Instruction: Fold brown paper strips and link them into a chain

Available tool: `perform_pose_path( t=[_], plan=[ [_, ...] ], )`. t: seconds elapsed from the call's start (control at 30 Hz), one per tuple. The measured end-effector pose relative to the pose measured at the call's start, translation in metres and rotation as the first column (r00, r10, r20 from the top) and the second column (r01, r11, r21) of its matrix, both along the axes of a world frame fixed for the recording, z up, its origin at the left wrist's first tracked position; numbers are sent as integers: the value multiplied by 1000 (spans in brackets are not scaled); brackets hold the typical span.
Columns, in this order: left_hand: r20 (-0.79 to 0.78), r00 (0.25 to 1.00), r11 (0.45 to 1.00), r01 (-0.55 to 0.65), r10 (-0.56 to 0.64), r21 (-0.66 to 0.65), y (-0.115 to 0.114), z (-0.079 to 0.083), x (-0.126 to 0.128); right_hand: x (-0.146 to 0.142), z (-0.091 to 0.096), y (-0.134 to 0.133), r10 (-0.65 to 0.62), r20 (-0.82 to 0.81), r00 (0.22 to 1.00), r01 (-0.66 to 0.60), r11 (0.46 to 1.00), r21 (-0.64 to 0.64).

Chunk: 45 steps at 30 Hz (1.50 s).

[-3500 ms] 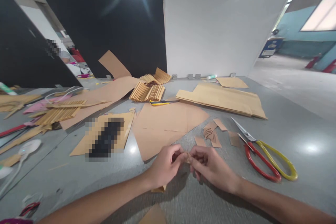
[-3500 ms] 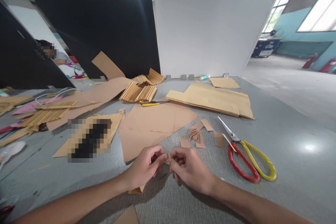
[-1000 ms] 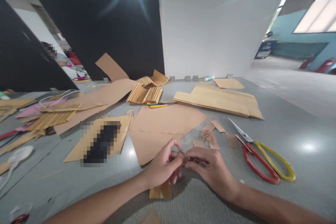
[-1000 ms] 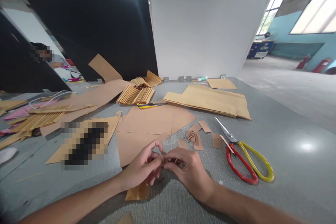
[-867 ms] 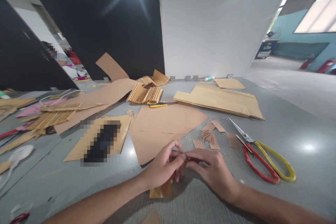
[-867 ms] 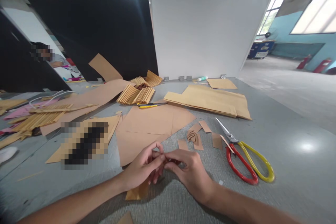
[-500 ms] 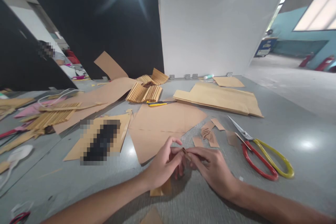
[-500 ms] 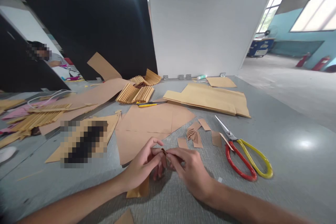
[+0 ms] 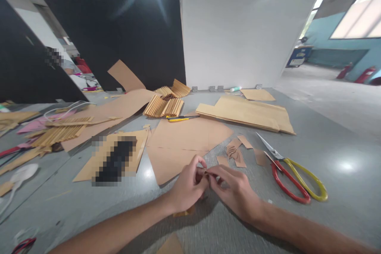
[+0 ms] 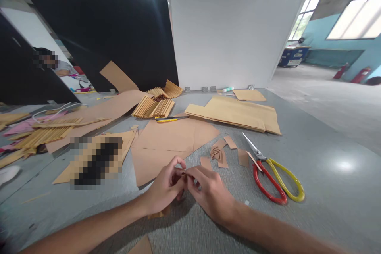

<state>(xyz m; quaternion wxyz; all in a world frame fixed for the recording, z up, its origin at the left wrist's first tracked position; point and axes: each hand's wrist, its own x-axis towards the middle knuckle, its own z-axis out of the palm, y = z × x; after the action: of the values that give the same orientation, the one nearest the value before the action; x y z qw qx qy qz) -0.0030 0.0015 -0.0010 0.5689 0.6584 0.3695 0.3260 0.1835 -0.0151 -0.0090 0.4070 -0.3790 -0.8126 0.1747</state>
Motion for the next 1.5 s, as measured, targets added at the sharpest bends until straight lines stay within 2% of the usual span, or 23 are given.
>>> perform_pose_path(
  t=[0.17, 0.5, 0.73, 0.93, 1.1, 1.27, 1.37, 1.5],
  plan=[
    [-72, 996, 996, -45, 50, 75, -2, 4, -1, 1, 5, 3, 66, -71, 995, -69, 997, -38],
    [-39, 999, 998, 3, -1, 57, -4, 6, -4, 4, 1, 5, 97, -126, 987, -105, 993, -57],
    [-7, 1000, 999, 6, -6, 34, -5, 5, -4, 5, 0, 3, 80, -103, 991, -86, 995, -54],
    [-62, 998, 998, -26, 29, 62, -4, 5, 0, 2, -2, 1, -11, -56, 998, 9, 1000, -25],
    [-87, 992, 994, -86, 92, 73, -2, 3, -1, 0, 1, 0, 51, -75, 996, -54, 998, -42],
    [-131, 987, 985, -74, 94, 154, -4, 6, -2, 1, -1, 3, -22, -19, 1000, 22, 1000, -1],
    [-152, 983, 976, -66, 99, 208, -7, 7, -1, 1, 1, 1, 1, -5, 1000, -1, 999, 35],
    [-120, 987, 974, -78, 106, 211, -9, 6, -1, 3, 4, -3, 41, -13, 999, -41, 998, 48]
  ],
)
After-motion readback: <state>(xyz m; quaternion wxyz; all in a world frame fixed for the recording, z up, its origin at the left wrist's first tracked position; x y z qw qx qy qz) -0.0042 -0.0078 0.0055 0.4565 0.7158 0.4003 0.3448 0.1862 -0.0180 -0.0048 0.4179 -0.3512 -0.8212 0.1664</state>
